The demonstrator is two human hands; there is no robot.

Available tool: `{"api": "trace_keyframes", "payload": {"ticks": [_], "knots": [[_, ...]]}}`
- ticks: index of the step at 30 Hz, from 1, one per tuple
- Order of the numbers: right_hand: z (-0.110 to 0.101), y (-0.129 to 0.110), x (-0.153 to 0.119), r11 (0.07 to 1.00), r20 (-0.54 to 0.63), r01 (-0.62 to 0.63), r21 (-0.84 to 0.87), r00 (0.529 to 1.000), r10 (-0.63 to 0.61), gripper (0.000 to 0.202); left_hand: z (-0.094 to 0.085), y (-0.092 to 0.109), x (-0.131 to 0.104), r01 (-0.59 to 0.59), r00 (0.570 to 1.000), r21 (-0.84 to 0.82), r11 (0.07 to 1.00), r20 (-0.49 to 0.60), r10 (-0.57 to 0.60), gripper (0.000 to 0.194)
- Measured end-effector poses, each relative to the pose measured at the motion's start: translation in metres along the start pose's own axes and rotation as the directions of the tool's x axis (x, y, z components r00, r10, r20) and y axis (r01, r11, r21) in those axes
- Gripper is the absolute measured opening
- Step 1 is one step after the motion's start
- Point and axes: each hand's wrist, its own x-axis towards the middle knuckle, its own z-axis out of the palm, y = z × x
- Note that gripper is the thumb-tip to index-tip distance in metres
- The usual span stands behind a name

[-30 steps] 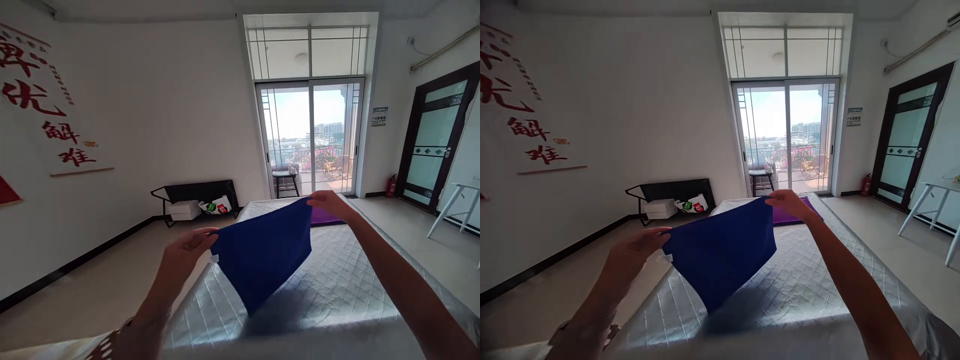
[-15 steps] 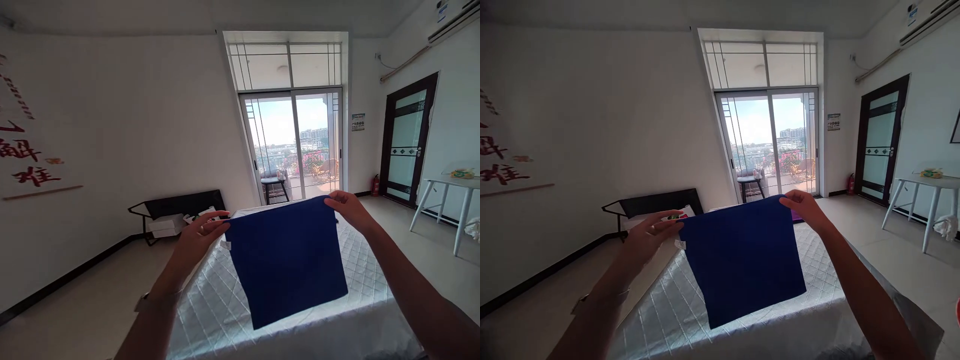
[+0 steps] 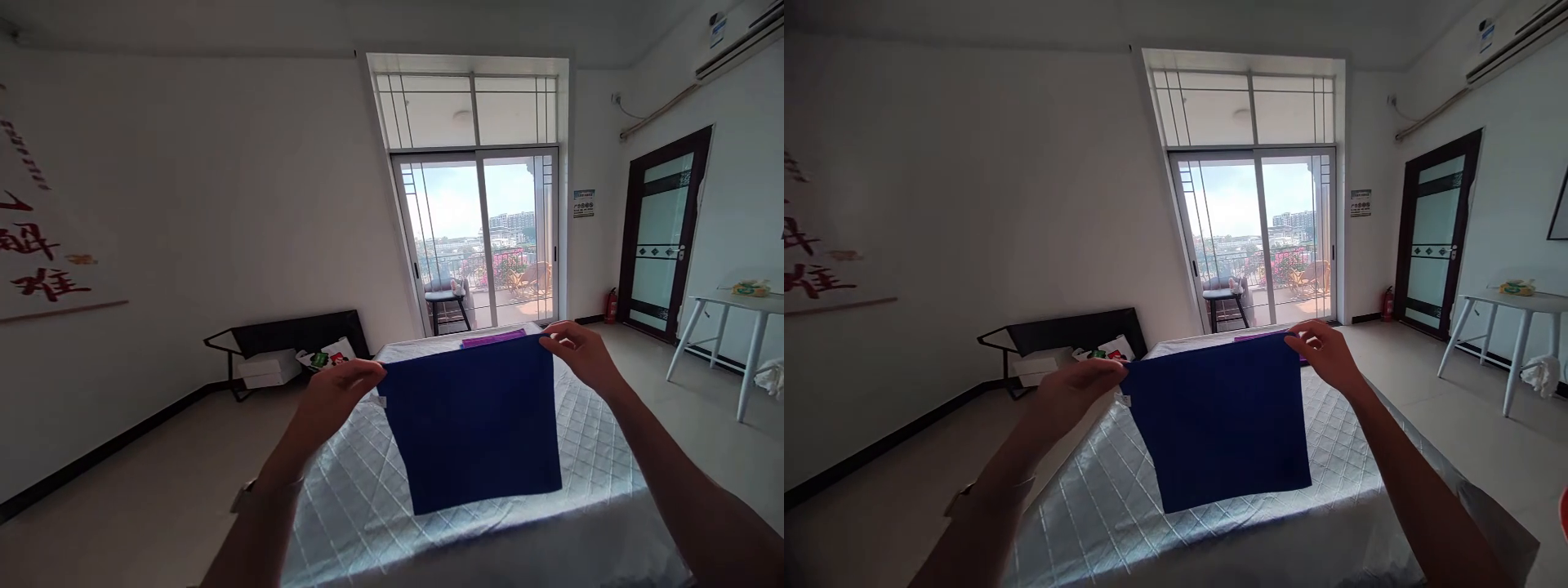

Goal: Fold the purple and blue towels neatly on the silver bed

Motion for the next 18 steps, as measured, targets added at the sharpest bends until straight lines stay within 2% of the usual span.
{"api": "trace_keyframes", "payload": {"ticks": [5, 9, 13, 16, 18], "knots": [[-0.003, -0.004, -0.007, 0.996, 0.019, -0.087, -0.013, 0.996, 0.088, 0.051, 0.001, 0.005, -0.003, 0.019, 1.000, 0.022, 1.000, -0.020, -0.018, 0.056], [-0.010, -0.012, -0.014, 0.997, -0.003, -0.058, -0.060, 0.998, 0.058, 0.051, -0.001, 0.007, -0.007, 0.063, 0.998, -0.078, 0.995, -0.012, -0.064, 0.056], [-0.025, -0.013, -0.018, 0.983, -0.141, -0.011, -0.185, 0.990, -0.016, 0.047, 0.006, 0.016, -0.016, 0.079, 0.997, -0.162, 0.984, 0.029, -0.075, 0.047], [-0.039, -0.008, -0.011, 0.977, -0.280, -0.061, -0.202, 0.960, 0.002, 0.046, 0.024, 0.031, -0.024, 0.046, 0.990, -0.186, 0.982, 0.141, -0.020, 0.038], [-0.044, -0.002, 0.001, 0.974, -0.329, -0.096, -0.207, 0.944, 0.023, 0.043, 0.040, 0.041, -0.029, 0.007, 0.972, -0.202, 0.979, 0.230, 0.040, 0.031]]}}
